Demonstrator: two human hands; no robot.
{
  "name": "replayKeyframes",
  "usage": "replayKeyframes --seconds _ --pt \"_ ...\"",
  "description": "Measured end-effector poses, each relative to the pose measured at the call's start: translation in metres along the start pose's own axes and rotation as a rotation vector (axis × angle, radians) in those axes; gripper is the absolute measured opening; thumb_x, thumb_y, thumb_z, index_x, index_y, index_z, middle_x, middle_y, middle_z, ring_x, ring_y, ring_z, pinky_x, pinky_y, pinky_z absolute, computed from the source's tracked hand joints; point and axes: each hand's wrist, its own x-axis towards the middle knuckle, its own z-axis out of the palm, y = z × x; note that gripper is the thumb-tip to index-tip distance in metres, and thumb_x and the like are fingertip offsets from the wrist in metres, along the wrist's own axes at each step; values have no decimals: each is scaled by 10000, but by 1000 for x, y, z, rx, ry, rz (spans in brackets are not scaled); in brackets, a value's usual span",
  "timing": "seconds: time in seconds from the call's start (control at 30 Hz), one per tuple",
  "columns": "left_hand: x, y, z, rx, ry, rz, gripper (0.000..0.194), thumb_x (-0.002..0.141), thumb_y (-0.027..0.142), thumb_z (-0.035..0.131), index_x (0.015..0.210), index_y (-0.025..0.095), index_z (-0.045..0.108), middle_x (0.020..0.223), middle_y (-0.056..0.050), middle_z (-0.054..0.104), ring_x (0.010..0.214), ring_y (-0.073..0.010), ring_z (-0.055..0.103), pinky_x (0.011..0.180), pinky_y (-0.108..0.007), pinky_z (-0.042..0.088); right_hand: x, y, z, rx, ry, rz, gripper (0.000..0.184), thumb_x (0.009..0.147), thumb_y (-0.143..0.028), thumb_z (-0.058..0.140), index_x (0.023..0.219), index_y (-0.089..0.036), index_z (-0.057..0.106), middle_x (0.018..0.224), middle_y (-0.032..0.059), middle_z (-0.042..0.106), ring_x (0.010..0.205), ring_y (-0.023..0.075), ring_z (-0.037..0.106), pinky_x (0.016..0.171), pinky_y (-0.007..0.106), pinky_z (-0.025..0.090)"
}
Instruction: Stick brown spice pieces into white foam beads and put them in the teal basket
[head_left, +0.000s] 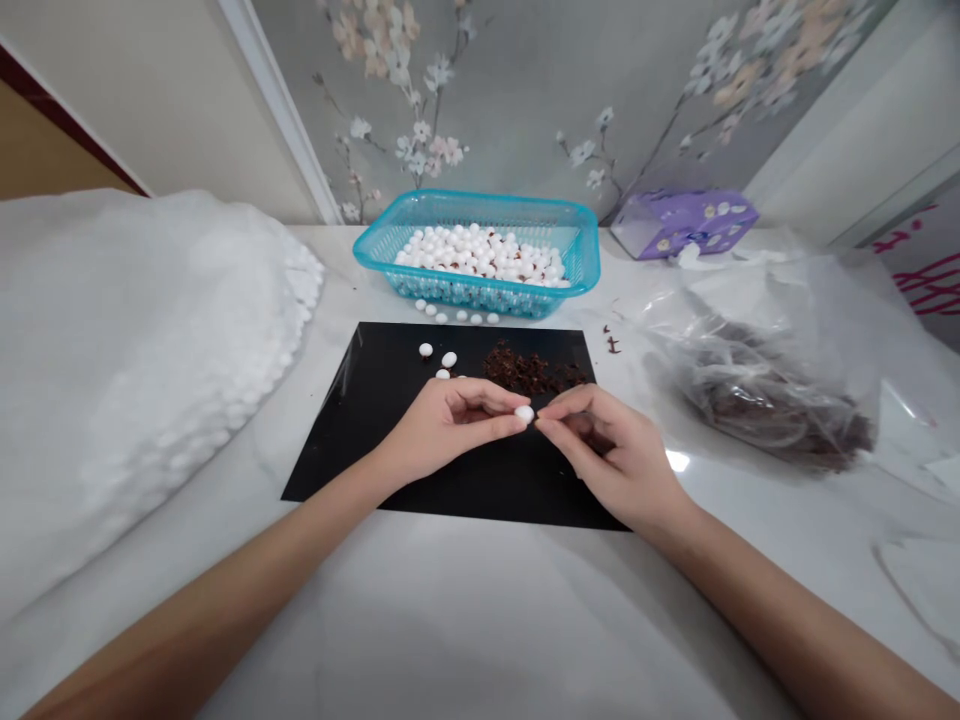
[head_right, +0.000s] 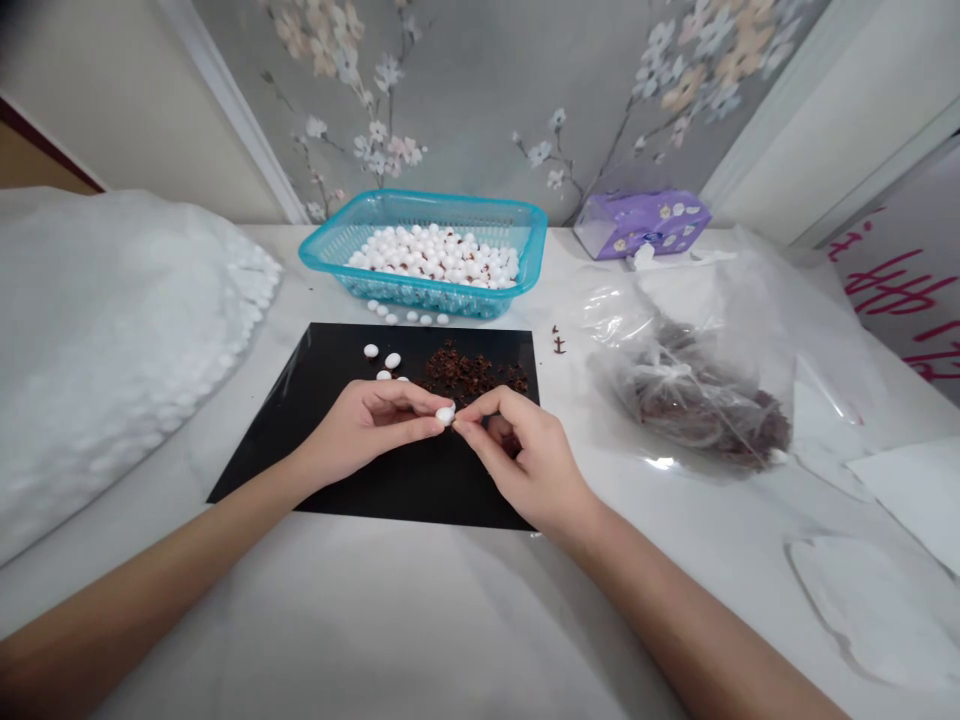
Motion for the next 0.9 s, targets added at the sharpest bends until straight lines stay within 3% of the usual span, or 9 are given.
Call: replayKeyframes --seconds 0.13,0.5,0.9 --pt "0 -1 -2 3 -25 -5 209 682 260 717 866 162 707 868 -47 725 828 -167 668 779 -282 532 -2 3 0 -48 -3 -95 76 851 -263 530 821 -194 546 732 3 572 507 73 456 454 222 356" --pt "0 0 -6 -26 -84 -60 169 644 244 741 785 155 713 827 -50 723 730 -147 666 744 -283 547 1 -1 -2 -64 -39 -206 33 857 -221 513 841 -201 534 787 6 561 526 66 475 453 211 374" --pt "1 1 -7 -46 -82 -65 163 663 232 733 815 173 719 771 -28 716 672 -115 649 699 -242 528 0 -1 1 -111 -19 -138 79 852 -253 532 801 -198 507 757 -12 523 503 59 410 455 212 353"
